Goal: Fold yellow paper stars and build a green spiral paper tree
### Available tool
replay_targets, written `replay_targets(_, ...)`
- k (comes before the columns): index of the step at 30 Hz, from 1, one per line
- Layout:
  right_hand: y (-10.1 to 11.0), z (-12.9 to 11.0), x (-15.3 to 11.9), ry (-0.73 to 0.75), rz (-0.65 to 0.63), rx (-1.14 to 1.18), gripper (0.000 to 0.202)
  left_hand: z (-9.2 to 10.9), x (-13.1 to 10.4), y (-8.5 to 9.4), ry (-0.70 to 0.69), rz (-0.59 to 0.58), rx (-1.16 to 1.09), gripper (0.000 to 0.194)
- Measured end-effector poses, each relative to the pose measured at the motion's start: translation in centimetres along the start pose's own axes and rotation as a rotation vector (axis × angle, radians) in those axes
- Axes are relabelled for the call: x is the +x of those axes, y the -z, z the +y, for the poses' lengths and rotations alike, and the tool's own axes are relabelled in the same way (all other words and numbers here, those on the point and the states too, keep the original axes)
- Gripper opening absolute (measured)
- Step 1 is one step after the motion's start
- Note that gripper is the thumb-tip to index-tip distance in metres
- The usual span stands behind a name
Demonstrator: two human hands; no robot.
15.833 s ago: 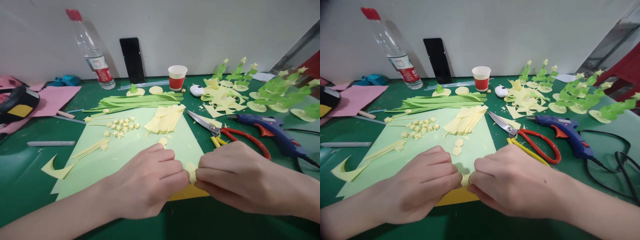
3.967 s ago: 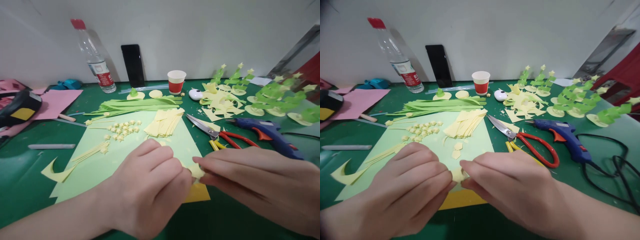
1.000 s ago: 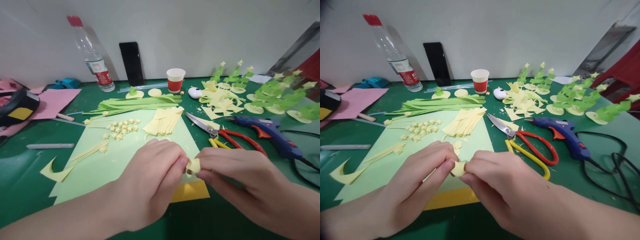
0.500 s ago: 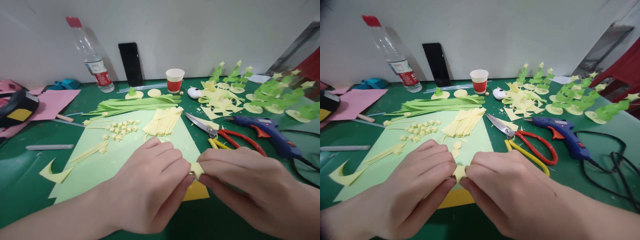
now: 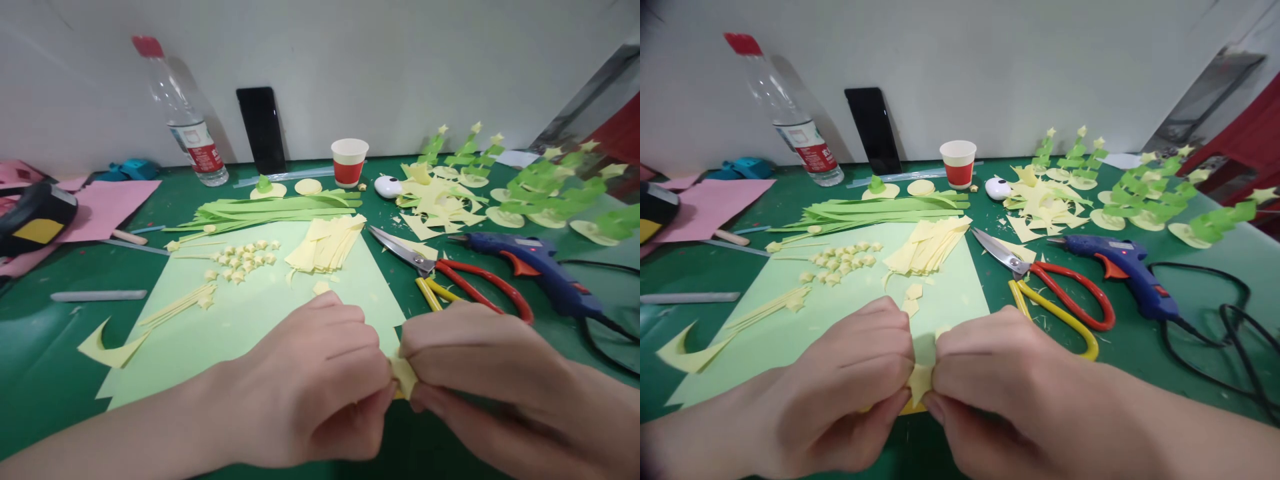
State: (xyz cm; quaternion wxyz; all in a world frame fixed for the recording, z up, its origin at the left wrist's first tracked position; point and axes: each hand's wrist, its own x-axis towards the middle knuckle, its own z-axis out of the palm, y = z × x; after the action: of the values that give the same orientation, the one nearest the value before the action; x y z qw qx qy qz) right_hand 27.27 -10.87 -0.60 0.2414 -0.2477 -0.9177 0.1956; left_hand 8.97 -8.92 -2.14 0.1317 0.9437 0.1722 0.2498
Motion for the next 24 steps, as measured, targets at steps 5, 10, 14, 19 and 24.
replay_targets(5,-1.3,-0.4,-1.1,-0.08,0.172,-0.061,0.043,-0.1,-0.2,-0.2,-0.02,-0.046,-0.056,0.014)
replay_targets(10,-0.3,-0.3,-0.2,-0.027,0.057,0.084,0.038,-0.1,0.3,0.6,-0.017,0.05,-0.047,0.023)
replay_targets(14,0.5,0.7,-0.1,-0.021,0.049,0.288,0.021,-0.1,0.6,1.6,-0.05,-0.005,-0.06,0.025)
replay_targets(19,0.2,1.3,-0.1,-0.078,-0.041,0.313,0.019,-0.2,0.4,1.5,0.021,-0.067,-0.15,0.024)
replay_targets(24,0.1,1.2,0.2,-0.113,-0.017,0.298,0.023,-0.1,0.4,1.2,0.2,0.112,-0.196,0.02)
